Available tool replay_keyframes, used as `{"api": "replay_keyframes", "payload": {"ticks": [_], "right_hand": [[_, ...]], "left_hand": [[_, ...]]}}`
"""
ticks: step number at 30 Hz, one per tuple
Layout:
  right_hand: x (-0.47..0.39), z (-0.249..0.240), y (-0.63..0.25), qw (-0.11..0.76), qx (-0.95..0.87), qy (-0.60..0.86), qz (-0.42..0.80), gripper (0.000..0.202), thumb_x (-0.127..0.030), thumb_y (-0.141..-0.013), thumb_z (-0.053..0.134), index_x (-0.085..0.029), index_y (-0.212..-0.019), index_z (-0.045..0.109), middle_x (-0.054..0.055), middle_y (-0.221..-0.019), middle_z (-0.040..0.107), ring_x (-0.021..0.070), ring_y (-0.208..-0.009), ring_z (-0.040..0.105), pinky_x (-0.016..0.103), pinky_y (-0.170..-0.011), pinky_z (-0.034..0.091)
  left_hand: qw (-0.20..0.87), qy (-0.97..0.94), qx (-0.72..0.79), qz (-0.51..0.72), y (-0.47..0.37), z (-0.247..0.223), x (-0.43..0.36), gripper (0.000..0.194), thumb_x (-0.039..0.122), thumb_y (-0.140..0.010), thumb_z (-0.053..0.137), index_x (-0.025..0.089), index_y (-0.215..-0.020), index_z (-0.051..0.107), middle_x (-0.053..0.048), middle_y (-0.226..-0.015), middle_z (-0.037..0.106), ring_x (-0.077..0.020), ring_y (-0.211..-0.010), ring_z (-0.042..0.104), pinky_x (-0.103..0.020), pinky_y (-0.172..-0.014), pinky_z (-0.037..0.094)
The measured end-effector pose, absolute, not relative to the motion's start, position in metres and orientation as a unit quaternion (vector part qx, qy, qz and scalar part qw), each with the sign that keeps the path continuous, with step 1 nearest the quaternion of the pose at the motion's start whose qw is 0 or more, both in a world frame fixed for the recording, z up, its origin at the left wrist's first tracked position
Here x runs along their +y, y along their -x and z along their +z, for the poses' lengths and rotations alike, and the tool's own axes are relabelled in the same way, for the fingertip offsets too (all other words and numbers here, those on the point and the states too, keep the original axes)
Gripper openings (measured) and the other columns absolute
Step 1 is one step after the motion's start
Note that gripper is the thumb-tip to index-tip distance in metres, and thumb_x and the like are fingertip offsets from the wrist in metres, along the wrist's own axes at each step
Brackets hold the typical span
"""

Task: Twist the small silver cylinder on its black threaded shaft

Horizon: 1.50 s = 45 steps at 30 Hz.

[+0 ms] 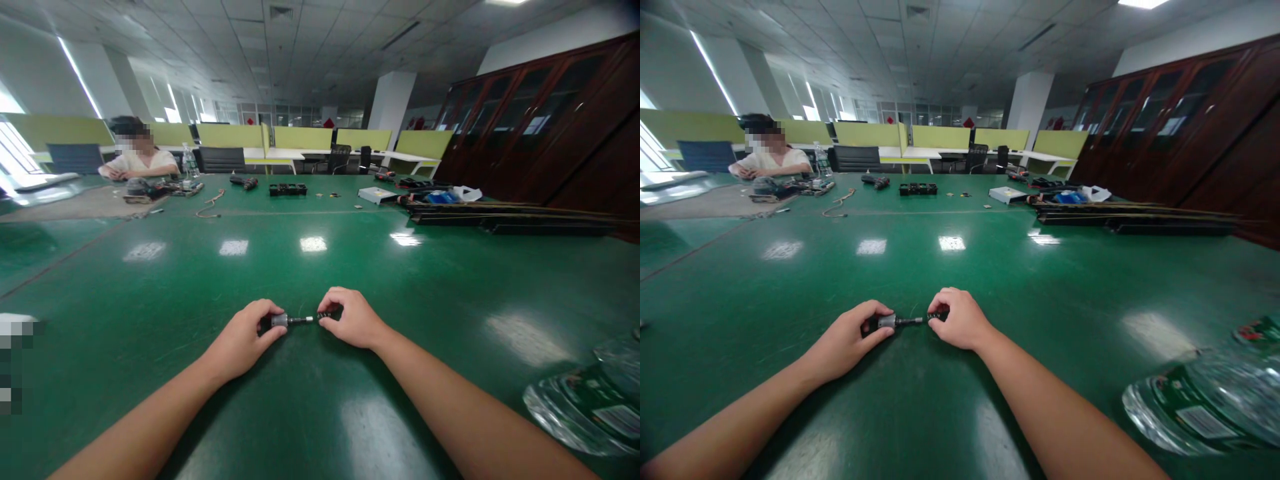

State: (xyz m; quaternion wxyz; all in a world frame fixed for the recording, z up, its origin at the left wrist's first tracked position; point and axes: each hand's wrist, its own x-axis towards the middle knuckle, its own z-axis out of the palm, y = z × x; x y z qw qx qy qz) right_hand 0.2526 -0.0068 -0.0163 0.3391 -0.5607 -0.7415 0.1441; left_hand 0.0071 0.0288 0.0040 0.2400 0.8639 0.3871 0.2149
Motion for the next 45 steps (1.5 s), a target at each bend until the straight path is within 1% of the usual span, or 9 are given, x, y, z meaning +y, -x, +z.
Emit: {"api": "replay_keyframes", "payload": {"ticks": [6,10,14,17,22,27,31,36,45], "right_hand": [[-0.007,-0.017,-0.249,0.335,-0.753,0.548,0.141,0.011,-0.012,-0.068,0.073,-0.019,-0.075,0.07,0.0,-0.074,0.065,0.0154,-0.071,0.058,0.028,-0.068,0.044],[-0.008,-0.018,-0.237,0.333,-0.765,0.527,0.163,0.011,-0.015,-0.071,0.077,-0.021,-0.08,0.074,0.001,-0.077,0.069,0.0159,-0.075,0.06,0.029,-0.072,0.044],[-0.011,-0.019,-0.225,0.348,-0.767,0.501,0.201,0.03,-0.01,-0.072,0.075,-0.024,-0.099,0.073,0.0,-0.084,0.072,0.0152,-0.078,0.062,0.03,-0.078,0.045],[-0.013,-0.019,-0.223,0.35,-0.764,0.497,0.216,0.034,-0.009,-0.074,0.073,-0.023,-0.105,0.071,-0.001,-0.086,0.073,0.015,-0.078,0.062,0.031,-0.08,0.045],[-0.015,-0.016,-0.224,0.333,-0.78,0.496,0.186,0.024,-0.013,-0.078,0.071,-0.022,-0.1,0.072,0.0,-0.084,0.072,0.0158,-0.079,0.061,0.032,-0.081,0.043],[-0.015,-0.016,-0.224,0.322,-0.8,0.477,0.169,0.017,-0.015,-0.079,0.071,-0.02,-0.096,0.072,0.001,-0.086,0.071,0.0164,-0.082,0.06,0.032,-0.082,0.042],[-0.015,-0.017,-0.223,0.31,-0.806,0.48,0.157,0.02,-0.022,-0.077,0.076,-0.02,-0.096,0.072,0.002,-0.085,0.07,0.0172,-0.082,0.059,0.032,-0.081,0.042],[-0.013,-0.019,-0.223,0.304,-0.805,0.484,0.156,0.018,-0.022,-0.078,0.076,-0.021,-0.096,0.072,0.001,-0.085,0.07,0.0169,-0.083,0.059,0.033,-0.083,0.041],[-0.011,-0.019,-0.224,0.318,-0.796,0.486,0.172,0.014,-0.022,-0.077,0.077,-0.021,-0.09,0.073,0.0,-0.079,0.068,0.015,-0.078,0.059,0.03,-0.079,0.04]], "left_hand": [[0.243,-0.864,0.385,0.214,-0.007,0.004,0.029,0.019,0.029,-0.086,0.063,0.021,-0.102,0.065,-0.003,-0.093,0.068,-0.0196,-0.079,0.06,-0.031,-0.072,0.049],[0.255,-0.868,0.374,0.205,-0.006,0.002,0.032,0.018,0.028,-0.086,0.063,0.022,-0.103,0.064,-0.003,-0.095,0.068,-0.0198,-0.083,0.061,-0.03,-0.072,0.048],[0.271,-0.877,0.337,0.209,-0.003,-0.002,0.035,0.019,0.027,-0.084,0.065,0.022,-0.103,0.063,-0.003,-0.1,0.067,-0.02,-0.088,0.061,-0.03,-0.075,0.047],[0.272,-0.878,0.333,0.21,-0.002,-0.003,0.035,0.019,0.027,-0.084,0.065,0.022,-0.103,0.063,-0.003,-0.099,0.067,-0.02,-0.088,0.061,-0.03,-0.075,0.047],[0.271,-0.878,0.339,0.201,-0.004,0.001,0.033,0.018,0.031,-0.087,0.063,0.021,-0.102,0.063,-0.003,-0.097,0.068,-0.0203,-0.088,0.062,-0.031,-0.076,0.047],[0.269,-0.88,0.336,0.202,-0.004,0.002,0.032,0.017,0.031,-0.088,0.061,0.02,-0.101,0.064,-0.004,-0.096,0.068,-0.0202,-0.087,0.062,-0.03,-0.076,0.047],[0.277,-0.877,0.337,0.203,-0.004,0.001,0.032,0.016,0.03,-0.087,0.062,0.02,-0.099,0.065,-0.003,-0.095,0.068,-0.02,-0.087,0.062,-0.03,-0.077,0.047],[0.284,-0.872,0.343,0.204,-0.006,0.0,0.033,0.016,0.032,-0.087,0.064,0.02,-0.099,0.066,-0.003,-0.096,0.069,-0.0207,-0.09,0.063,-0.032,-0.081,0.047],[0.273,-0.872,0.35,0.204,-0.008,-0.001,0.035,0.017,0.032,-0.087,0.065,0.021,-0.099,0.067,-0.003,-0.096,0.07,-0.021,-0.089,0.064,-0.031,-0.08,0.048]]}}
